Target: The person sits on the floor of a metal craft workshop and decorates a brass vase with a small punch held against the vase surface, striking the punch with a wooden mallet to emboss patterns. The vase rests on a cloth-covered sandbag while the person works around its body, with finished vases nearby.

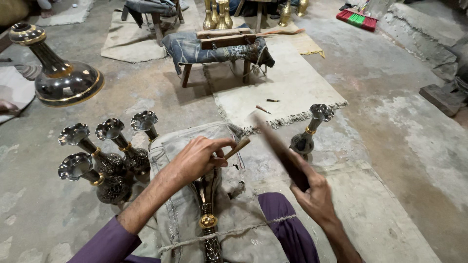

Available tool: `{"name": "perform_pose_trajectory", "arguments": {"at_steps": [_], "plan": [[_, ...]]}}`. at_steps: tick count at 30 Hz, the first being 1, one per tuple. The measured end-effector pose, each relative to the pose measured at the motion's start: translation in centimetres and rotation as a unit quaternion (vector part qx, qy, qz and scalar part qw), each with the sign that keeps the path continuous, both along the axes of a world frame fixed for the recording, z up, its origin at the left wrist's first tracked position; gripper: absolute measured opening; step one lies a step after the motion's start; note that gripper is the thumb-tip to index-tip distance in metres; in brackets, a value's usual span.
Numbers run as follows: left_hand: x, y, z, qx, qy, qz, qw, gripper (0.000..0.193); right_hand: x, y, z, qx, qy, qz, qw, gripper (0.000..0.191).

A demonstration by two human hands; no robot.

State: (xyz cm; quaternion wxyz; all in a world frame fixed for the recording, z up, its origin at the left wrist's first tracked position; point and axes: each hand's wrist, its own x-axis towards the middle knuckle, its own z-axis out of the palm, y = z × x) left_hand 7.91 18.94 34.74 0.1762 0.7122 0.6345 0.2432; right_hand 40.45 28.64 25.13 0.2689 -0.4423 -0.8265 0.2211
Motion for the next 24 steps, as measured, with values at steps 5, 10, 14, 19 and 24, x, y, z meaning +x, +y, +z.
{"name": "perform_pose_trajectory", "arguments": {"at_steps": [5, 10, 14, 19, 24], "plan": [[0.3, 0.0, -0.1, 0.021, 0.005, -0.008, 1.000, 0.045, -0.2, -0.5, 0.5, -0.009, -0.102, -0.042, 0.994, 0.086], [0.7, 0.0, -0.2, 0.019, 0.001, -0.008, 1.000, 0.045, 0.1, -1.0, 0.6, -0.055, -0.054, -0.012, 0.997, 0.084], [1.0, -0.6, -0.2, 0.040, 0.001, -0.022, 0.999, 0.046, 0.8, -1.3, 0.4, -0.043, 0.127, 0.042, 0.990, 0.089], [1.4, -0.2, -0.2, 0.044, 0.002, -0.017, 0.999, 0.046, 1.6, -1.0, 0.0, -0.061, 0.028, 0.004, 0.998, 0.091], [1.8, 0.0, -0.4, -0.012, 0.014, 0.010, 1.000, 0.046, 2.2, -0.9, -0.6, -0.072, -0.018, -0.014, 0.997, 0.095]]}}
